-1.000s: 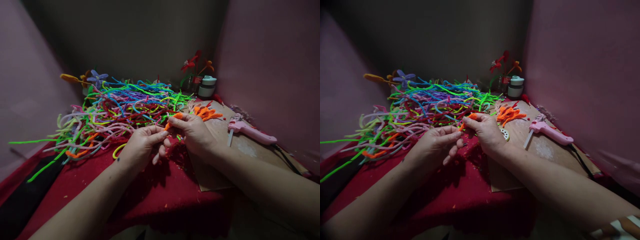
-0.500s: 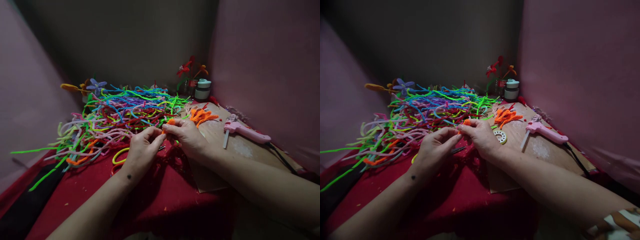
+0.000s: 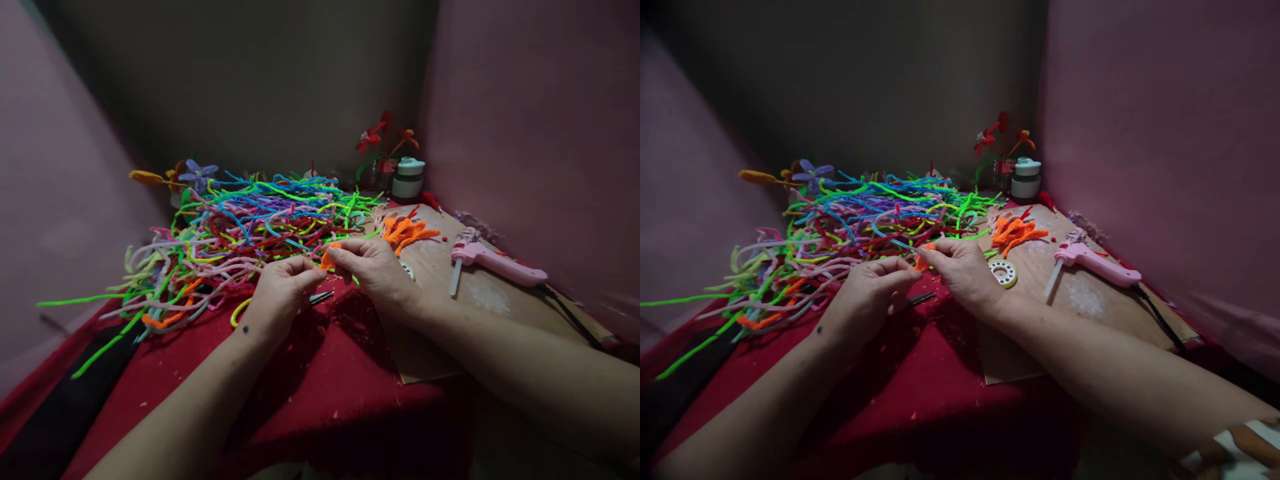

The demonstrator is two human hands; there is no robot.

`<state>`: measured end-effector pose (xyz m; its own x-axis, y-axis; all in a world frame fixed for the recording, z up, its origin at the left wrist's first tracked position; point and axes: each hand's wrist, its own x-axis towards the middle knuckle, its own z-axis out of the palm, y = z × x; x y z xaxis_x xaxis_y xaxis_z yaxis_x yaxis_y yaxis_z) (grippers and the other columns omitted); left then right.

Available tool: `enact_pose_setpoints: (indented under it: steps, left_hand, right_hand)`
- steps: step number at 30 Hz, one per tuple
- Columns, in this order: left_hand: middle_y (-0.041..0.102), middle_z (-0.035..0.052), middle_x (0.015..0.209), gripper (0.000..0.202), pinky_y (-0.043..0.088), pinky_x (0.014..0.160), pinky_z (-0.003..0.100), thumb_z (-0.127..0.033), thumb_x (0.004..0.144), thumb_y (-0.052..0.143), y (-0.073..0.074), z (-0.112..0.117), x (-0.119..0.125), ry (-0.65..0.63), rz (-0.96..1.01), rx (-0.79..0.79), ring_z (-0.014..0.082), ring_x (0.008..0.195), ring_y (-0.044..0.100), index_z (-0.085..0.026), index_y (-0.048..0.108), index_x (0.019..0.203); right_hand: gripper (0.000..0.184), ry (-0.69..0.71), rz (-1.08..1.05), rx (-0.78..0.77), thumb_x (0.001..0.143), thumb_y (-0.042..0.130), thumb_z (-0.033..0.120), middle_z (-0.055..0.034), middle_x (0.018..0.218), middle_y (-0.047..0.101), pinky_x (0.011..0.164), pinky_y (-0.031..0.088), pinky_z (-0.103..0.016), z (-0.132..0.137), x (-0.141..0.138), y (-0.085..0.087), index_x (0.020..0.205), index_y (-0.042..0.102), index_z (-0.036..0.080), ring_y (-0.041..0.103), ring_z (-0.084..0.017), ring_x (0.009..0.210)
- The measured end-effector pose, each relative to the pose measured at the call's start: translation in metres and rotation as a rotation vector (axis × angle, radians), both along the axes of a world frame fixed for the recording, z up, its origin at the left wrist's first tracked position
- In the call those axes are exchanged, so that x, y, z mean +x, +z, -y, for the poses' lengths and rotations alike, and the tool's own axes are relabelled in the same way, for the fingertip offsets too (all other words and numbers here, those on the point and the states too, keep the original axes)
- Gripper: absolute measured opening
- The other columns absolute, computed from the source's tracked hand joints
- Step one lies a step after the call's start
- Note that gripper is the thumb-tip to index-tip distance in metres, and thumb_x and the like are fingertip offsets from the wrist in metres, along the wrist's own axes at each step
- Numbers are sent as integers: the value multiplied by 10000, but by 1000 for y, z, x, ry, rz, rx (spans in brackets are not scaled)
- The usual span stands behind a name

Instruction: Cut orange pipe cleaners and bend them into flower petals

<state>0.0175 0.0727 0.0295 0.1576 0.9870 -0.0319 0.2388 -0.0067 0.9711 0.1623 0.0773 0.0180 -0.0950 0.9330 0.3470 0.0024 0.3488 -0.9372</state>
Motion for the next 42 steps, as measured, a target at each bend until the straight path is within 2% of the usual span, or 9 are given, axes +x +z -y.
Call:
enact_pose_setpoints:
  steps: [9,15,18,20,22,26,29,36,42]
  left_hand:
    - [357,-87,402,195,191,345,187,-223,665,624,-4,-4,-2,-40,179,-154,35,314,263,-166,467,563]
    - [418,-58,451,268,227,385,181,-344,706,645,-2,-5,-8,-124,29,-54,36,373,320,-144,514,586]
    - [442,-53,478,245,250,400,168,-343,719,638,3,-10,-18,-71,13,10,35,398,343,-141,541,623]
    - [455,-55,487,211,260,396,161,-335,697,663,10,-16,-22,25,36,80,36,401,356,-143,575,685]
    - [461,-57,473,202,284,394,164,-321,675,684,21,-23,-19,47,49,113,46,395,383,-149,585,715]
    - [480,-47,429,181,258,332,177,-312,676,672,47,-38,16,-93,-64,126,68,333,404,-157,580,694]
    - [524,-24,434,155,324,343,197,-243,661,666,53,-56,60,-206,-166,138,86,327,453,-146,556,612]
    - [557,11,397,190,329,339,218,-192,644,652,27,-111,140,-332,-478,35,118,292,480,-149,507,530]
    - [544,2,380,192,361,367,222,-194,599,662,8,-129,159,-341,-545,5,120,303,486,-150,518,480]
  right_hand:
    - [161,-91,48,141,784,540,215,1,688,613,640,408,-228,0,-2,-5,740,671,132,522,-97,652]
    - [182,-77,-29,104,803,518,274,5,682,580,593,403,-223,-6,-3,-8,789,638,137,496,-92,619]
    - [206,-129,-73,71,814,515,332,11,705,561,565,389,-215,-6,-5,-11,890,579,152,477,-88,600]
    - [206,-170,-29,92,837,484,360,27,656,501,557,371,-210,-2,-7,-14,806,532,163,448,-87,589]
    - [273,-56,106,180,858,452,364,40,596,424,549,342,-206,5,-10,-16,669,482,170,398,-81,566]
    - [357,164,351,388,858,448,371,37,532,402,516,301,-212,17,-14,-18,560,427,175,362,-78,514]
    - [309,247,511,488,837,434,313,1,565,518,545,341,-223,18,-17,-20,566,483,173,457,-104,559]
    - [308,687,842,524,812,378,304,-61,896,689,649,413,-256,17,-25,-12,844,644,151,608,-179,813]
    - [251,720,818,538,781,422,290,-70,1107,647,815,435,-272,12,-27,-11,891,612,169,562,-229,1057]
